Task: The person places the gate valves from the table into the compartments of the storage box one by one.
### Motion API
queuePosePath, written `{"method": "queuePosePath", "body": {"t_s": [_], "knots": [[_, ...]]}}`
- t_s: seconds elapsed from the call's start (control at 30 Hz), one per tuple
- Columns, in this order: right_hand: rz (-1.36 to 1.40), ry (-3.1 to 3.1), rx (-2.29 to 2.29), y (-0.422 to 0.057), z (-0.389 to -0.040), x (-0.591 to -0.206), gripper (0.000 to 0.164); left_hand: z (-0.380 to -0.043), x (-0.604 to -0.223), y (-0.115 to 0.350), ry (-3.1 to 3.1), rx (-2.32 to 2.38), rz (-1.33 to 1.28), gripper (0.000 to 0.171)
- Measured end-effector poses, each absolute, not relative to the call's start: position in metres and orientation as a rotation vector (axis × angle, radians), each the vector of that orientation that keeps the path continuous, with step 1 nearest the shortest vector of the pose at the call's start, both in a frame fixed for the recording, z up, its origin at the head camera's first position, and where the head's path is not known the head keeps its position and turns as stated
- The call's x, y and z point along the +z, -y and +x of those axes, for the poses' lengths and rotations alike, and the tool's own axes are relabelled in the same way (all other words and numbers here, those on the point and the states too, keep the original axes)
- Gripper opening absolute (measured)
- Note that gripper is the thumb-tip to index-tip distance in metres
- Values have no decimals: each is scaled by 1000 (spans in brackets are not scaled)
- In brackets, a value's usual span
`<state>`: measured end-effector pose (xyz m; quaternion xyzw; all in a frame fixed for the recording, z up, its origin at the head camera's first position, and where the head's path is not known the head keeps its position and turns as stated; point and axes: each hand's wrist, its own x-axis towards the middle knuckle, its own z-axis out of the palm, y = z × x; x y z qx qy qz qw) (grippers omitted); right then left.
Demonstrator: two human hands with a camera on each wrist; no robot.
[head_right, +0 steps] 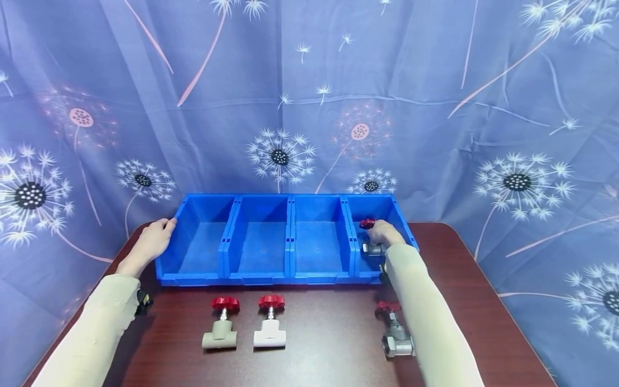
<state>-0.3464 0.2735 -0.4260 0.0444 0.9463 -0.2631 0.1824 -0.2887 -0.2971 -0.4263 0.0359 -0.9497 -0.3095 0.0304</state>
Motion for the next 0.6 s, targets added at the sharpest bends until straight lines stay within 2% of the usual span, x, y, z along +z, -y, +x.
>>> {"method": "queuePosePath", "body": {"t_s": [0.37,0.6], "knots": [[137,-2638,-716,-273,-357,-433,19,-286,-427,297,2912,-979,112,60],[145,-2652,-687,-274,-357,-434,22,-288,-427,298,2905,-992,106,59]]}}
